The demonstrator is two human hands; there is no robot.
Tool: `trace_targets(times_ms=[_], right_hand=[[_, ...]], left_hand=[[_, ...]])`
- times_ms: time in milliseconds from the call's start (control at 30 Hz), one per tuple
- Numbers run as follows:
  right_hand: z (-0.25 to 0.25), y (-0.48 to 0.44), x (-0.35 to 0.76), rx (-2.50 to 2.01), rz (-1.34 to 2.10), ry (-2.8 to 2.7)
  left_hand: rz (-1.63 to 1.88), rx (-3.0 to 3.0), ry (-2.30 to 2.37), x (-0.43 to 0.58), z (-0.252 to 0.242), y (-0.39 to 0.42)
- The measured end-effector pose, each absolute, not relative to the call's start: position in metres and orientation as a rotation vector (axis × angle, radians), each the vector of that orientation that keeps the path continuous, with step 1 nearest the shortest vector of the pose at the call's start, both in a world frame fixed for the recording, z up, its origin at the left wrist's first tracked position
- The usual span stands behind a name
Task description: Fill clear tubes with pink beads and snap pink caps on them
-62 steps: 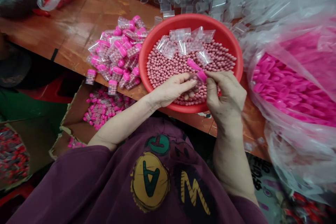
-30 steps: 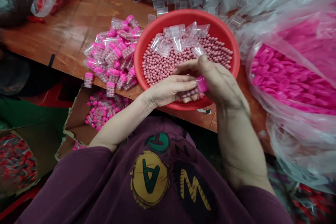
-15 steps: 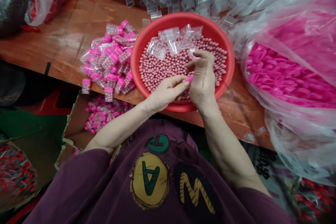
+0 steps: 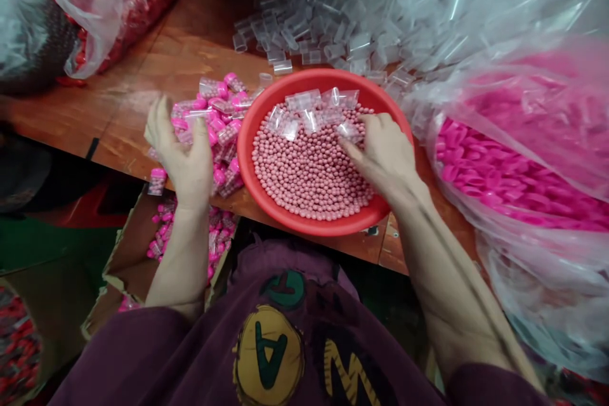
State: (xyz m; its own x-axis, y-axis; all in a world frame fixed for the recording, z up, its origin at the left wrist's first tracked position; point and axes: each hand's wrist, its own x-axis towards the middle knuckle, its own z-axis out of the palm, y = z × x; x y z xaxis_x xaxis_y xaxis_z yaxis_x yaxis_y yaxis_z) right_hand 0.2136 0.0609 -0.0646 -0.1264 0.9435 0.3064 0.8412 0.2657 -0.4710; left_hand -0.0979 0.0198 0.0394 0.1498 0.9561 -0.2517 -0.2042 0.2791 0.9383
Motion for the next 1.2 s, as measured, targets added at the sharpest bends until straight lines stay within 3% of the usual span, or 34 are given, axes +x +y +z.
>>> trace_targets(times_ms=[133,300,433,533,633,700,767,900,1200], right_hand=[[-0.062,0.071,0.203,-1.639,0.381,-2.066],[-0.055,0.033,0.188,-1.313,1.012,-1.59],[-0.048,-0.004,0.168,-1.172,1.165,-1.425],[-0.04,-0.021,0.177,-1.183,0.902,-1.54],[-0.041,-0.025,0.228,-1.386,0.405,-1.626],[-0.05,-0.022,0.284,-1.674,0.156,-1.574],[-0.064,-0.018,0.342,-2.056,0.011,-1.431],[-0.098,-0.008,0.407,-2.542,0.016,-1.215],[-0.131,-0.016,0.319,-2.336,-0.027,-1.665]], left_hand=[[0.998,0.883,1.118,-0.062,0.022,0.023],[0.955,0.838,1.08,-0.012,-0.009,0.015],[0.949,1.073,1.027,-0.006,-0.019,0.022],[0.821,1.659,1.181,-0.011,-0.019,0.039],[0.248,2.33,1.372,-0.004,-0.018,0.054],[-0.185,2.522,1.386,0.01,-0.018,0.058],[-0.381,2.575,1.333,0.027,-0.02,0.055],[-0.245,2.524,1.239,0.055,-0.035,0.048],[0.474,1.471,0.852,0.056,-0.046,0.046]])
